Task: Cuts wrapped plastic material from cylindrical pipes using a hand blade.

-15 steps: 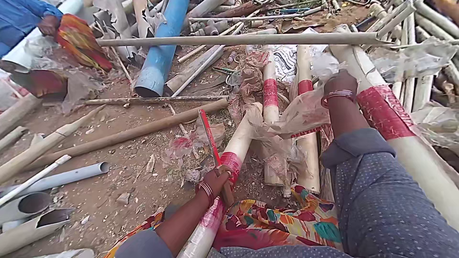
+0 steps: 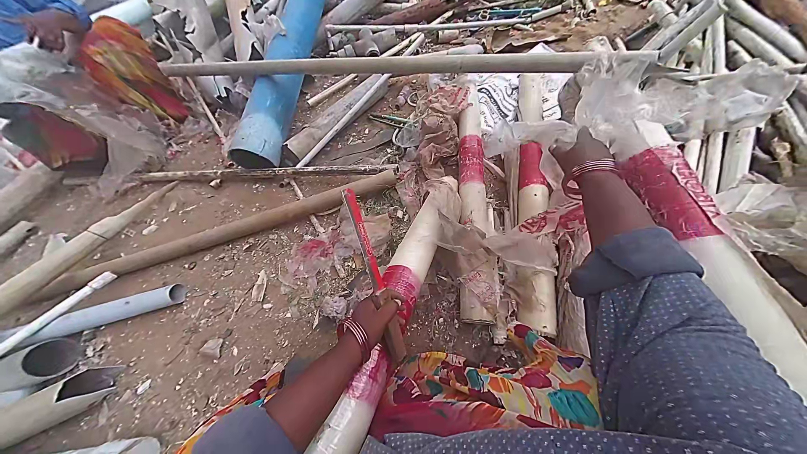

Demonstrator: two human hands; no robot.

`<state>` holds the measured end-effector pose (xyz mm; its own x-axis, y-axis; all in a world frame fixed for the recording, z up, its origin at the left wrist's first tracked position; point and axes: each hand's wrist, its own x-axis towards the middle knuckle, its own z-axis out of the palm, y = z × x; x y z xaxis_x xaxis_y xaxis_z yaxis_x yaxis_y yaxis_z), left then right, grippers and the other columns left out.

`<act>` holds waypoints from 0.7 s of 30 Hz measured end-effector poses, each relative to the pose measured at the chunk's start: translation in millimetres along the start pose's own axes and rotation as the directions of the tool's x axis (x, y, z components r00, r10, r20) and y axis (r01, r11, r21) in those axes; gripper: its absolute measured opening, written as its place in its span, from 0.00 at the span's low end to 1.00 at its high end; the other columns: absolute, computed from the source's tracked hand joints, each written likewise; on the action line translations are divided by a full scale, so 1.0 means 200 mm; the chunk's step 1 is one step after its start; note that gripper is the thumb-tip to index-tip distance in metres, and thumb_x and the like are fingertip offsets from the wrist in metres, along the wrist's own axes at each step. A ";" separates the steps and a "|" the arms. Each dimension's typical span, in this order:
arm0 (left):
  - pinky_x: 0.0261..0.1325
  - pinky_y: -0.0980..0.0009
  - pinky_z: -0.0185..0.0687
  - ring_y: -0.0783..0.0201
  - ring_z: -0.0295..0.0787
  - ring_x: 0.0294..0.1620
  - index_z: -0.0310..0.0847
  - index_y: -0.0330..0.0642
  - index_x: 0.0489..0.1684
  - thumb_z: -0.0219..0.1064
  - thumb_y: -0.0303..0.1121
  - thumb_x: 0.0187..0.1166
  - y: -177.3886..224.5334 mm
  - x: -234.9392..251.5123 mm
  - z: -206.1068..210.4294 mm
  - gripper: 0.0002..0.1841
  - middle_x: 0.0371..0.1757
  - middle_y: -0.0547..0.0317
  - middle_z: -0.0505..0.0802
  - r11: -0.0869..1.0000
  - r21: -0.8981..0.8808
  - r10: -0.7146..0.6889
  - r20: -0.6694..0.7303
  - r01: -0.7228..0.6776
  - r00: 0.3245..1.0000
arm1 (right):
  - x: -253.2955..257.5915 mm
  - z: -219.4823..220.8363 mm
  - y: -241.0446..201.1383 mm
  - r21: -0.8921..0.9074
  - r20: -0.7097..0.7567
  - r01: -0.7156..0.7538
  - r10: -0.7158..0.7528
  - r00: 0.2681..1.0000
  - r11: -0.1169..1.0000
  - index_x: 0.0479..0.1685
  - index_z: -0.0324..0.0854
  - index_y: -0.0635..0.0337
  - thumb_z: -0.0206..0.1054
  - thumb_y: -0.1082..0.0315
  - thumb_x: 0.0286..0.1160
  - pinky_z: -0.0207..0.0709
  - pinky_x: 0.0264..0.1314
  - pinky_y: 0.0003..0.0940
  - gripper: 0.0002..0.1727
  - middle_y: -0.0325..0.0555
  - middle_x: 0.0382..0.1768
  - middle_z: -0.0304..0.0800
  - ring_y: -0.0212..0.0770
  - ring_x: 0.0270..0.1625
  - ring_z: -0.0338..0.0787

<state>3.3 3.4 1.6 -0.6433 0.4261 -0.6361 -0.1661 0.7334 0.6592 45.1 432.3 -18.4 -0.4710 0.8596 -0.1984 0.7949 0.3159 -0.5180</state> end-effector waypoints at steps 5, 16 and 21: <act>0.48 0.70 0.87 0.68 0.91 0.39 0.81 0.34 0.61 0.50 0.29 0.86 -0.01 0.01 0.01 0.16 0.49 0.54 0.92 1.000 -0.022 0.015 -0.012 -0.015 1.000 | 0.02 0.38 -0.04 -0.036 0.300 0.265 -0.242 0.923 0.964 0.83 0.71 0.66 0.53 0.52 0.93 0.61 0.81 0.73 0.30 0.72 0.74 0.79 0.71 0.80 0.76; 0.48 0.69 0.88 0.68 0.92 0.39 0.81 0.36 0.61 0.51 0.30 0.85 -0.02 0.01 0.01 0.16 0.49 0.55 0.92 1.000 -0.020 0.011 -0.001 -0.011 1.000 | -0.35 1.05 -0.06 0.073 0.734 0.064 -0.097 0.673 0.995 0.78 0.72 0.73 0.35 0.42 0.96 0.61 0.83 0.64 0.40 0.72 0.78 0.73 0.65 0.82 0.73; 0.48 0.70 0.87 0.69 0.91 0.39 0.82 0.35 0.60 0.52 0.29 0.85 -0.01 0.00 0.01 0.16 0.49 0.55 0.92 1.000 -0.010 0.023 -0.025 -0.023 0.999 | -0.47 1.03 -0.14 -0.049 0.815 0.544 -0.281 0.507 0.838 0.83 0.64 0.75 0.60 0.75 0.84 0.59 0.83 0.66 0.29 0.79 0.79 0.69 0.72 0.83 0.70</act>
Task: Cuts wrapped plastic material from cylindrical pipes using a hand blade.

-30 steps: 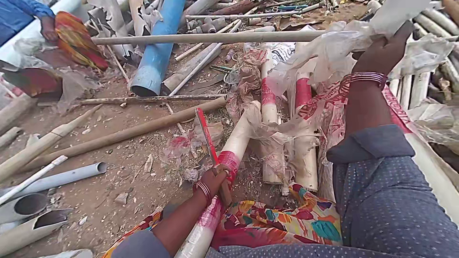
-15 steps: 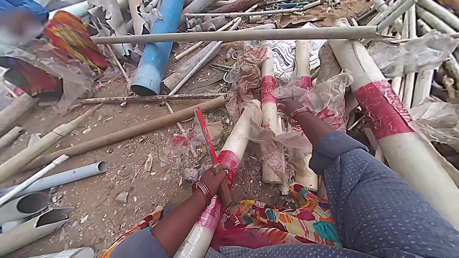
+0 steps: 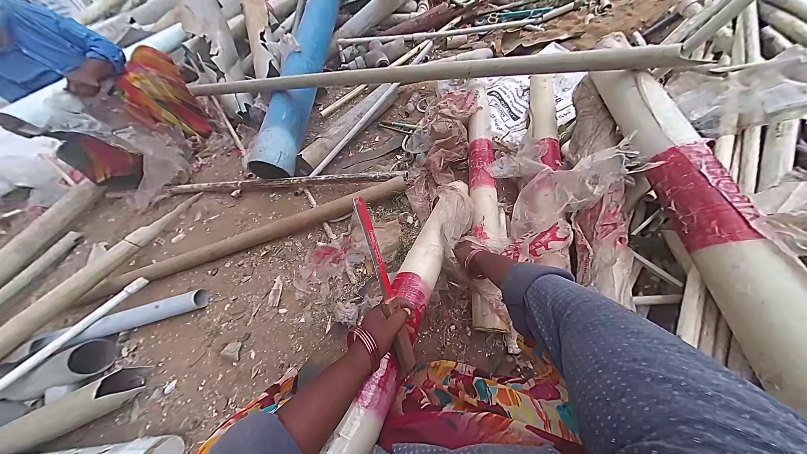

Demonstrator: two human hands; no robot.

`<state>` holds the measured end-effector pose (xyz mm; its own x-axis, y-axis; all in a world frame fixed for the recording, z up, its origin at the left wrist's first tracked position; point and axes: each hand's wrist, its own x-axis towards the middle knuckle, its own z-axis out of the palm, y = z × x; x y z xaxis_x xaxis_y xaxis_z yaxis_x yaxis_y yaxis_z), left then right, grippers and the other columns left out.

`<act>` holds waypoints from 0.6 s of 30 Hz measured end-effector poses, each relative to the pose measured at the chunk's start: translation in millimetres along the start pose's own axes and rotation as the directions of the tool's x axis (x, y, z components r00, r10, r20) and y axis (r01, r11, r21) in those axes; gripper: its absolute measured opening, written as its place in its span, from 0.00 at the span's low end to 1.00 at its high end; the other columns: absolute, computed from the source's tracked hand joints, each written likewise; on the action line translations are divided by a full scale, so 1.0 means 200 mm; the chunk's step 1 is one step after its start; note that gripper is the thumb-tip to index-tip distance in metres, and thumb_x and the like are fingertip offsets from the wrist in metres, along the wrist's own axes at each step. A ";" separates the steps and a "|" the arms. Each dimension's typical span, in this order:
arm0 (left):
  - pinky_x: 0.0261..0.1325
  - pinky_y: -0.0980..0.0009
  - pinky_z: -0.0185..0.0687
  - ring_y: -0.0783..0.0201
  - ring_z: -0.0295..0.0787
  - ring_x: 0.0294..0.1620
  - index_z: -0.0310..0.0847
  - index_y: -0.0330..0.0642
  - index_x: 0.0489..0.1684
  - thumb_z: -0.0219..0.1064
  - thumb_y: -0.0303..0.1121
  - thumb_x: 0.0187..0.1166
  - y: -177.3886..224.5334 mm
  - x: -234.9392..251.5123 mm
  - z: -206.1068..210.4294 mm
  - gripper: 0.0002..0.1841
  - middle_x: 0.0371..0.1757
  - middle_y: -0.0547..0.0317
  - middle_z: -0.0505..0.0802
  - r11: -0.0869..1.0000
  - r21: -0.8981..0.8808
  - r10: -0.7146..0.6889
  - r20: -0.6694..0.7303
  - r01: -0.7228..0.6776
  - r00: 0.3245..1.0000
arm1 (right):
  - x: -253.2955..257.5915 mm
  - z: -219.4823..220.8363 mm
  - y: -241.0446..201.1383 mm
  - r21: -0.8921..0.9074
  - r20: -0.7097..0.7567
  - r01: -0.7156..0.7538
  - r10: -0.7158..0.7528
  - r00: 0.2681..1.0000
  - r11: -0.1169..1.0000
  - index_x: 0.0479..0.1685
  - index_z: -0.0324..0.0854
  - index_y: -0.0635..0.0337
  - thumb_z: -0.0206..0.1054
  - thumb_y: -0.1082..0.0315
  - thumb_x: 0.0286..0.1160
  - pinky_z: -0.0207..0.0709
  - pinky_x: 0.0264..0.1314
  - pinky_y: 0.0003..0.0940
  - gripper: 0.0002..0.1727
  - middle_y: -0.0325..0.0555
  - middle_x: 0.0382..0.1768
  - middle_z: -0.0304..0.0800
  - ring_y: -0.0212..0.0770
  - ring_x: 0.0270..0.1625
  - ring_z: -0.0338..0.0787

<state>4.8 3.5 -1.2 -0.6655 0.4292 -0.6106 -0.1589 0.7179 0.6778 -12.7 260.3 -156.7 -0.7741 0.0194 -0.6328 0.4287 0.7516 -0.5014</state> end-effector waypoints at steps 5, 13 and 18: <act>0.47 0.70 0.88 0.69 0.92 0.38 0.82 0.35 0.60 0.52 0.29 0.84 -0.01 0.00 -0.01 0.16 0.48 0.55 0.92 1.000 -0.014 0.007 0.005 -0.007 1.000 | -0.16 -0.17 -0.02 -0.137 0.029 -0.019 0.023 0.999 0.990 0.79 0.69 0.75 0.61 0.78 0.84 0.61 0.83 0.63 0.25 0.75 0.78 0.73 0.69 0.82 0.72; 0.47 0.70 0.87 0.69 0.91 0.39 0.82 0.35 0.61 0.51 0.29 0.85 0.00 0.00 -0.01 0.16 0.50 0.54 0.92 1.000 0.013 -0.015 0.027 0.015 1.000 | -0.04 -0.43 0.07 0.173 -0.346 -0.229 0.277 0.896 0.958 0.68 0.75 0.83 0.57 0.75 0.87 0.65 0.81 0.65 0.19 0.77 0.74 0.75 0.71 0.80 0.74; 0.47 0.70 0.86 0.69 0.90 0.37 0.82 0.35 0.60 0.52 0.30 0.84 -0.01 0.00 0.01 0.16 0.48 0.55 0.92 0.999 0.032 0.008 0.014 -0.008 1.000 | 0.02 -0.55 -0.11 0.717 -0.556 0.184 0.393 0.732 0.672 0.75 0.76 0.70 0.50 0.62 0.95 0.66 0.80 0.60 0.23 0.68 0.73 0.80 0.62 0.78 0.78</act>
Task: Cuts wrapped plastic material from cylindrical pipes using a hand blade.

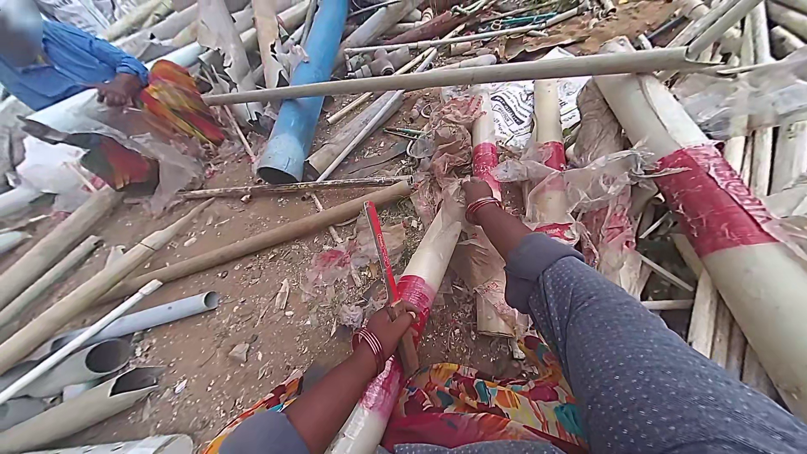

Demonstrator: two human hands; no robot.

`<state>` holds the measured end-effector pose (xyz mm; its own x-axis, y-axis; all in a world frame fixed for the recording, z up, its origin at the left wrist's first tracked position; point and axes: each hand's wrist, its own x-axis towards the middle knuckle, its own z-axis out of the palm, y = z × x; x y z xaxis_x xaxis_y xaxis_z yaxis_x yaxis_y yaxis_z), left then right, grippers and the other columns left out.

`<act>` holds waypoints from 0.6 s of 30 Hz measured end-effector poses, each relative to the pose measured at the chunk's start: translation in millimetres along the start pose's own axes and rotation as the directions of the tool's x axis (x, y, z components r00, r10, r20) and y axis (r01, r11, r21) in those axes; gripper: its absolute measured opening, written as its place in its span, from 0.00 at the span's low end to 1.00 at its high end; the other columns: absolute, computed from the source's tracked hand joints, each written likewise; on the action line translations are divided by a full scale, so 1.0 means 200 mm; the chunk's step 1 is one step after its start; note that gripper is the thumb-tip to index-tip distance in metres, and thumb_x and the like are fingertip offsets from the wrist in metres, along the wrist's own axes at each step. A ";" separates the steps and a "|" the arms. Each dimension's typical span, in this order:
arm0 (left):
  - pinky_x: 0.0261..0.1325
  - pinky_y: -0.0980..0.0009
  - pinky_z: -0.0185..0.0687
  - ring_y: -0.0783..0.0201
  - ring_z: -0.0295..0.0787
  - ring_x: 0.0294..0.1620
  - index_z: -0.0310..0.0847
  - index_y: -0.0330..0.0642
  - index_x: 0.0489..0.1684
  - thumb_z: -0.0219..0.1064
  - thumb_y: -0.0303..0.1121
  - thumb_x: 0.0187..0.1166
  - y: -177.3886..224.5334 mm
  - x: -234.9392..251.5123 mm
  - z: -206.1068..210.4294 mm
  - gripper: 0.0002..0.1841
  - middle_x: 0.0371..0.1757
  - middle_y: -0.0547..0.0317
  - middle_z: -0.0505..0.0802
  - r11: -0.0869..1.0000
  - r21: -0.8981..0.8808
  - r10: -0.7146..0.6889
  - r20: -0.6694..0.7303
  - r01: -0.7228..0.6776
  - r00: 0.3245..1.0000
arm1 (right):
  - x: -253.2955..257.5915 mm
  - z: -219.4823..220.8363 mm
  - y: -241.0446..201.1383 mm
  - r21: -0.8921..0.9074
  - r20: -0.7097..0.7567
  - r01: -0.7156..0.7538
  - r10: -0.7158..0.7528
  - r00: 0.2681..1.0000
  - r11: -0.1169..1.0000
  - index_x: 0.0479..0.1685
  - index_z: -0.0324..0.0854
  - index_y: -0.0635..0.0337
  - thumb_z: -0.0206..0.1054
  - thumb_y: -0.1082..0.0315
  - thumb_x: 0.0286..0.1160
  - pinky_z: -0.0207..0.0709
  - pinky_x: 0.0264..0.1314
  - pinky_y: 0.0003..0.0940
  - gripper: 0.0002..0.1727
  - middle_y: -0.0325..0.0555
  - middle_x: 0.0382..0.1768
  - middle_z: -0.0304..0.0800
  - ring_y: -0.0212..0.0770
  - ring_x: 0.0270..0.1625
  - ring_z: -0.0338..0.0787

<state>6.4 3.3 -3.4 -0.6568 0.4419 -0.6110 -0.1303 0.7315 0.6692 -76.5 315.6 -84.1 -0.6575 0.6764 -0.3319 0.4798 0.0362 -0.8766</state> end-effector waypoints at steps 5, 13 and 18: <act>0.48 0.69 0.86 0.69 0.90 0.38 0.82 0.34 0.60 0.52 0.30 0.85 0.02 0.00 0.01 0.16 0.49 0.54 0.92 0.999 0.038 0.011 0.008 -0.011 1.000 | -0.19 0.19 -0.19 -0.022 0.249 0.173 -0.162 0.955 0.985 0.75 0.75 0.71 0.46 0.63 0.96 0.66 0.79 0.59 0.24 0.70 0.71 0.81 0.62 0.76 0.80; 0.45 0.71 0.86 0.70 0.90 0.36 0.82 0.34 0.59 0.50 0.29 0.85 0.01 0.00 0.01 0.16 0.46 0.56 0.92 0.999 -0.033 0.019 -0.006 -0.019 1.000 | -0.40 0.35 -0.07 -0.174 0.498 0.210 -0.098 0.862 0.962 0.71 0.75 0.74 0.44 0.65 0.96 0.71 0.73 0.60 0.22 0.72 0.65 0.83 0.64 0.69 0.84; 0.44 0.72 0.87 0.68 0.91 0.37 0.76 0.30 0.62 0.44 0.26 0.88 -0.01 0.01 -0.05 0.17 0.48 0.53 0.91 0.955 -0.294 0.031 0.004 -0.029 1.000 | -0.37 0.21 0.09 -0.181 0.523 0.141 -0.026 0.852 0.973 0.60 0.78 0.72 0.49 0.59 0.96 0.72 0.59 0.54 0.22 0.66 0.51 0.83 0.56 0.53 0.82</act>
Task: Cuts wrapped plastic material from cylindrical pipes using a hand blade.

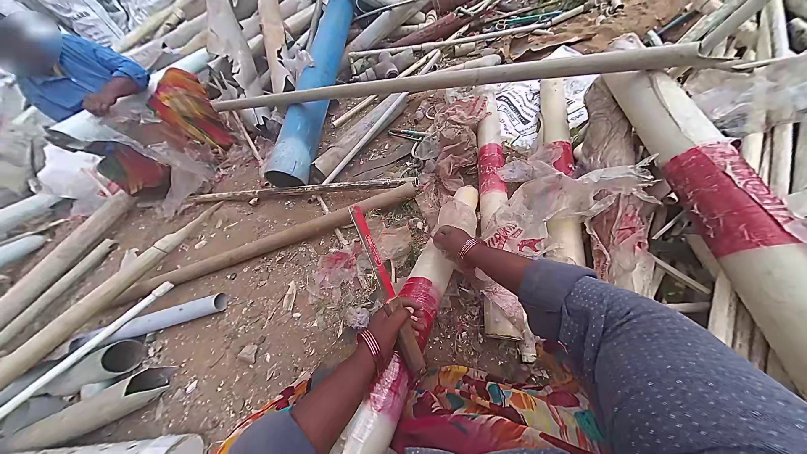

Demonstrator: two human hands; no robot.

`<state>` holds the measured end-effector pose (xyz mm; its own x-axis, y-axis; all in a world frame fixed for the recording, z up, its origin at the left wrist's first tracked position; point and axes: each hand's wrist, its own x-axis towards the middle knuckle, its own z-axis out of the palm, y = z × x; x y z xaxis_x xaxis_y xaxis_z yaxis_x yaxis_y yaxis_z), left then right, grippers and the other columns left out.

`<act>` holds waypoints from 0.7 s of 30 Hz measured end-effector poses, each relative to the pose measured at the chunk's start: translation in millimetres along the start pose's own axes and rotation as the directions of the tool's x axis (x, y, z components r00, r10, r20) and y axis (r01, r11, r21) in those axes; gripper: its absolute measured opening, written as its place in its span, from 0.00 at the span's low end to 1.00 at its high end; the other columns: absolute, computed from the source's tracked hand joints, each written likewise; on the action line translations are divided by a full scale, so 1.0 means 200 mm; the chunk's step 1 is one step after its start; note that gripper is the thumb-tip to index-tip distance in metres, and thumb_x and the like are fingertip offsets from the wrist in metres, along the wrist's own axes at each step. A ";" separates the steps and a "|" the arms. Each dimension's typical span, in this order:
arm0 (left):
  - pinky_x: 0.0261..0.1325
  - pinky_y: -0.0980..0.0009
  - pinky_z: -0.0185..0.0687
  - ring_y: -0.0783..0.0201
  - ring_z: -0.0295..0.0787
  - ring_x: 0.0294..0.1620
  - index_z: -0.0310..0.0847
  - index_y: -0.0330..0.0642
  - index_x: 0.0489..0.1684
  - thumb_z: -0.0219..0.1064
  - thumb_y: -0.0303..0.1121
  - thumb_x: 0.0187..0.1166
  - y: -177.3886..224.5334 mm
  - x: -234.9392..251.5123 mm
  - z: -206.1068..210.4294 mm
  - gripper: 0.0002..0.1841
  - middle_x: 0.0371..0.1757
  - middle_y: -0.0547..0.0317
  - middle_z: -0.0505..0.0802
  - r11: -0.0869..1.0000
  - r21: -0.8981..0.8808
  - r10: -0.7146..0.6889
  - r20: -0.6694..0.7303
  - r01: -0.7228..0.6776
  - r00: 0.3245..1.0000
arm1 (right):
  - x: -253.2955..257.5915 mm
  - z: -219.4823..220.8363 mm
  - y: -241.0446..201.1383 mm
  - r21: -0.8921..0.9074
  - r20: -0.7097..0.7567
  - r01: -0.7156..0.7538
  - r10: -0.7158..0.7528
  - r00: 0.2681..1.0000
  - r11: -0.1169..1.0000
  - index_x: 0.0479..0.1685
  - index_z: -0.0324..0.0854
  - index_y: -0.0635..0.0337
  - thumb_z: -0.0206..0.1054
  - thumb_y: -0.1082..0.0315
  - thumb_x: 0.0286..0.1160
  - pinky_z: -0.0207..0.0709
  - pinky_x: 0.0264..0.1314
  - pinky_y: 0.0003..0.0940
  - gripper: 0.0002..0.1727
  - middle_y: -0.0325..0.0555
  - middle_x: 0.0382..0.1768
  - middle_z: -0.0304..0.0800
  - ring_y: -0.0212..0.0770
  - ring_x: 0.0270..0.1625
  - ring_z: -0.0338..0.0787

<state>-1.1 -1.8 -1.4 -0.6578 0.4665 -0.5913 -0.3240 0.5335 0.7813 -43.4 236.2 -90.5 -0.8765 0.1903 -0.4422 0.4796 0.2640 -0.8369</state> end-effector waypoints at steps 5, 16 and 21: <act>0.45 0.67 0.88 0.63 0.92 0.42 0.76 0.36 0.57 0.38 0.28 0.89 0.01 0.08 -0.19 0.18 0.48 0.56 0.91 0.953 -0.299 0.008 -0.107 -0.039 0.994 | 0.03 -0.26 0.16 -0.272 0.022 -0.144 0.156 0.988 0.952 0.70 0.76 0.76 0.47 0.49 0.96 0.69 0.75 0.65 0.33 0.76 0.68 0.81 0.68 0.72 0.82; 0.43 0.69 0.81 0.66 0.87 0.39 0.74 0.36 0.68 0.45 0.38 0.95 -0.32 0.28 -0.32 0.19 0.50 0.51 0.90 0.923 -0.223 -0.351 -0.161 0.313 0.922 | 0.03 -0.12 0.20 -0.068 0.175 -0.321 0.328 0.928 0.945 0.75 0.71 0.76 0.31 0.43 0.97 0.78 0.68 0.53 0.41 0.72 0.68 0.81 0.59 0.64 0.88; 0.55 0.76 0.78 0.75 0.83 0.48 0.69 0.32 0.73 0.32 0.36 0.98 -0.34 0.25 -0.22 0.23 0.54 0.55 0.86 0.972 -0.056 -0.226 0.010 0.227 0.974 | -0.15 0.11 0.17 0.225 0.357 -0.451 0.357 0.863 0.864 0.82 0.63 0.66 0.28 0.44 0.97 0.77 0.55 0.45 0.37 0.66 0.66 0.77 0.51 0.53 0.83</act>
<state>-41.3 -46.5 -75.6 -0.5605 0.3406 -0.7549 -0.5023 0.5849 0.6369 -1.6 218.5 -111.9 -0.6004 -0.0786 -0.7958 0.7996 -0.0709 -0.5963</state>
